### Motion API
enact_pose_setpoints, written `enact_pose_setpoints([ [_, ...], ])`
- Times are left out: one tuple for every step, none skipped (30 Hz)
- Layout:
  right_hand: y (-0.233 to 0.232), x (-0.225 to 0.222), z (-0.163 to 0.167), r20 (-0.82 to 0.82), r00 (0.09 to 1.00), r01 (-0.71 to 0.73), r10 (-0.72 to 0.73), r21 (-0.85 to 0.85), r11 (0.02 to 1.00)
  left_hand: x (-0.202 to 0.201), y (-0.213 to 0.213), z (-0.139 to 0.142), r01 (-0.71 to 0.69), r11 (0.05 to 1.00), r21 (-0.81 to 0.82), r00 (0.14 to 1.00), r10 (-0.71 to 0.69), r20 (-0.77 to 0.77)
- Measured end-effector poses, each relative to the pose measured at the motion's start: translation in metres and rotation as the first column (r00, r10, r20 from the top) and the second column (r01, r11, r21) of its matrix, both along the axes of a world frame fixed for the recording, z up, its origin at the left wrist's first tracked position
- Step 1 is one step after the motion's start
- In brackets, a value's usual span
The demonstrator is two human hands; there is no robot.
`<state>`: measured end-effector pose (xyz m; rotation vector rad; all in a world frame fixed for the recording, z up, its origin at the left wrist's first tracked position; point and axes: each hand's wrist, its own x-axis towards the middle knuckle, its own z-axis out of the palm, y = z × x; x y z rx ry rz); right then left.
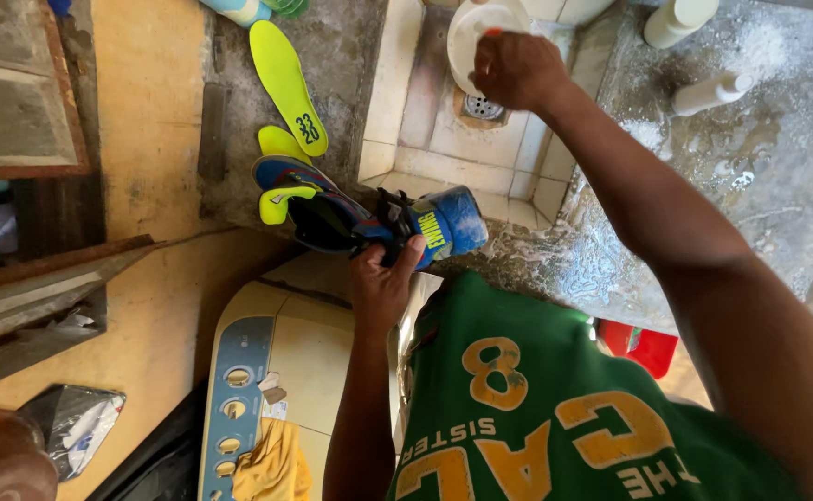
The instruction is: The person scrubs a blue and yellow rollerblade with an orange brush, repeatedly dipping the brush in a white bowl of water and rinsing the shoe under a running tap. The person handles the shoe and brush throughout, rotating the shoe to clean different sides.
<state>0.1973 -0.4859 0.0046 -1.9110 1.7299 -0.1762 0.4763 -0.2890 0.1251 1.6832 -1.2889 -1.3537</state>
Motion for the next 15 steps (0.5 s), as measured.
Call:
enact_pose_setpoints([
  [-0.023, 0.003, -0.015, -0.085, 0.995, -0.056, 0.052, -0.041, 0.998, -0.004, -0.004, 0.002, 0.003, 1.000, -0.020, 1.000, -0.002, 0.024],
  [-0.042, 0.009, -0.030, -0.171, 0.980, -0.119, 0.104, -0.078, 0.990, -0.008, -0.008, 0.004, 0.002, 0.999, -0.040, 0.999, 0.000, 0.048],
  [-0.054, 0.011, -0.042, -0.257, 0.954, -0.189, 0.155, -0.113, 0.975, -0.012, -0.013, 0.006, -0.003, 0.998, -0.063, 0.997, 0.008, 0.073],
  [-0.063, 0.014, -0.051, -0.258, 0.952, -0.193, 0.168, -0.075, 0.978, -0.015, -0.018, 0.007, -0.020, 0.998, -0.057, 0.995, 0.026, 0.097],
  [-0.071, 0.021, -0.053, -0.256, 0.950, -0.195, 0.180, -0.035, 0.980, -0.017, -0.022, 0.009, -0.036, 0.998, -0.050, 0.992, 0.041, 0.122],
  [-0.075, 0.026, -0.053, -0.253, 0.949, -0.194, 0.190, 0.008, 0.981, -0.018, -0.025, 0.011, -0.049, 0.998, -0.040, 0.987, 0.054, 0.149],
  [-0.076, 0.030, -0.053, -0.249, 0.948, -0.191, 0.199, 0.054, 0.980, -0.018, -0.029, 0.014, -0.022, 0.994, -0.107, 0.984, 0.041, 0.171],
  [-0.074, 0.030, -0.054, -0.245, 0.947, -0.186, 0.205, 0.099, 0.978, -0.018, -0.032, 0.016, 0.008, 0.985, -0.173, 0.981, 0.026, 0.193],
  [-0.071, 0.032, -0.045, -0.243, 0.947, -0.179, 0.210, 0.142, 0.974, -0.018, -0.036, 0.017, 0.043, 0.970, -0.238, 0.976, 0.010, 0.217],
  [-0.064, 0.033, -0.032, -0.073, 0.986, -0.155, 0.153, -0.022, 0.988, -0.018, -0.039, 0.018, 0.005, 0.974, -0.226, 0.973, 0.048, 0.227],
  [-0.052, 0.030, -0.017, 0.106, 0.988, -0.089, 0.109, -0.178, 0.980, -0.018, -0.042, 0.019, -0.025, 0.976, -0.215, 0.969, 0.077, 0.235],
  [-0.037, 0.025, 0.000, 0.283, 0.955, 0.009, 0.086, -0.320, 0.947, -0.019, -0.046, 0.018, -0.050, 0.977, -0.209, 0.965, 0.101, 0.242],
  [-0.020, 0.020, 0.018, 0.446, 0.891, 0.070, 0.081, -0.312, 0.947, -0.019, -0.050, 0.016, -0.058, 0.981, -0.185, 0.963, 0.103, 0.248],
  [0.002, 0.018, 0.034, 0.599, 0.796, 0.122, 0.084, -0.294, 0.948, -0.020, -0.052, 0.014, -0.071, 0.985, -0.160, 0.960, 0.112, 0.259],
  [0.023, 0.019, 0.048, 0.702, 0.702, 0.156, 0.123, -0.320, 0.934, -0.022, -0.053, 0.011, -0.084, 0.988, -0.132, 0.956, 0.117, 0.270],
])
